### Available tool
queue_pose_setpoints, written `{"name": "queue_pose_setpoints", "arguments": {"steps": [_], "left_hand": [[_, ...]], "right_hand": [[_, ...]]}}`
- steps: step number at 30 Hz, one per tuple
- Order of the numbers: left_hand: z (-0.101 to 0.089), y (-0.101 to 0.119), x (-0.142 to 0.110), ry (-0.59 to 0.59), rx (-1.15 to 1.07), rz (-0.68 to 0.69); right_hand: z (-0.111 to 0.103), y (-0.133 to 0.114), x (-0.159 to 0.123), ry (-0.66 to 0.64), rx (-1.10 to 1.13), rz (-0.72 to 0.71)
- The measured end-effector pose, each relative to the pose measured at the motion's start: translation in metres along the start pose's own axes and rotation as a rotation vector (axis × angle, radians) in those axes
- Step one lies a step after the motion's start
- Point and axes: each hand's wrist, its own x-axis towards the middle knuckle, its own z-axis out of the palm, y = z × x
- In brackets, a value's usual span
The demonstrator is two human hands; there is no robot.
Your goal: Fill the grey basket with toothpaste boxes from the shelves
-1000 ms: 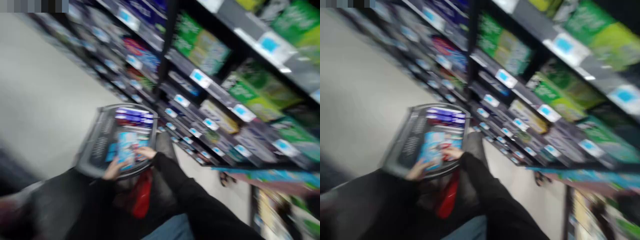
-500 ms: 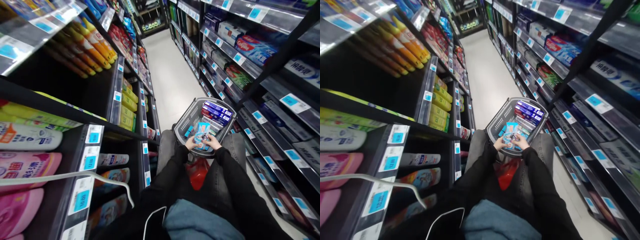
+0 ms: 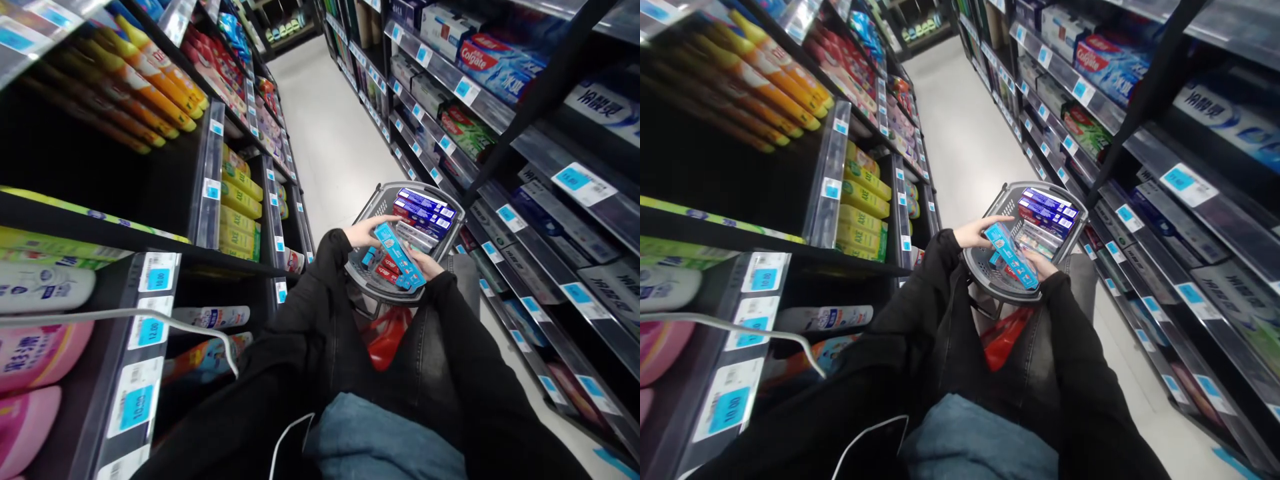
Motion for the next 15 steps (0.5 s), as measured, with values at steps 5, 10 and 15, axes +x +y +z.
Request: {"name": "queue_pose_setpoints", "arguments": {"steps": [5, 10, 15], "left_hand": [[-0.016, 0.007, 0.022, -0.061, -0.166, -0.345], [-0.029, -0.016, 0.057, 0.137, 0.105, -0.678], [-0.049, -0.066, 0.11, 0.199, 0.664, -0.655]], "right_hand": [[-0.008, -0.015, 0.031, -0.117, 0.089, 0.021], [-0.018, -0.025, 0.073, -0.029, -0.31, -0.144], [-0.037, -0.038, 0.094, 0.517, -0.777, -0.114]]}}
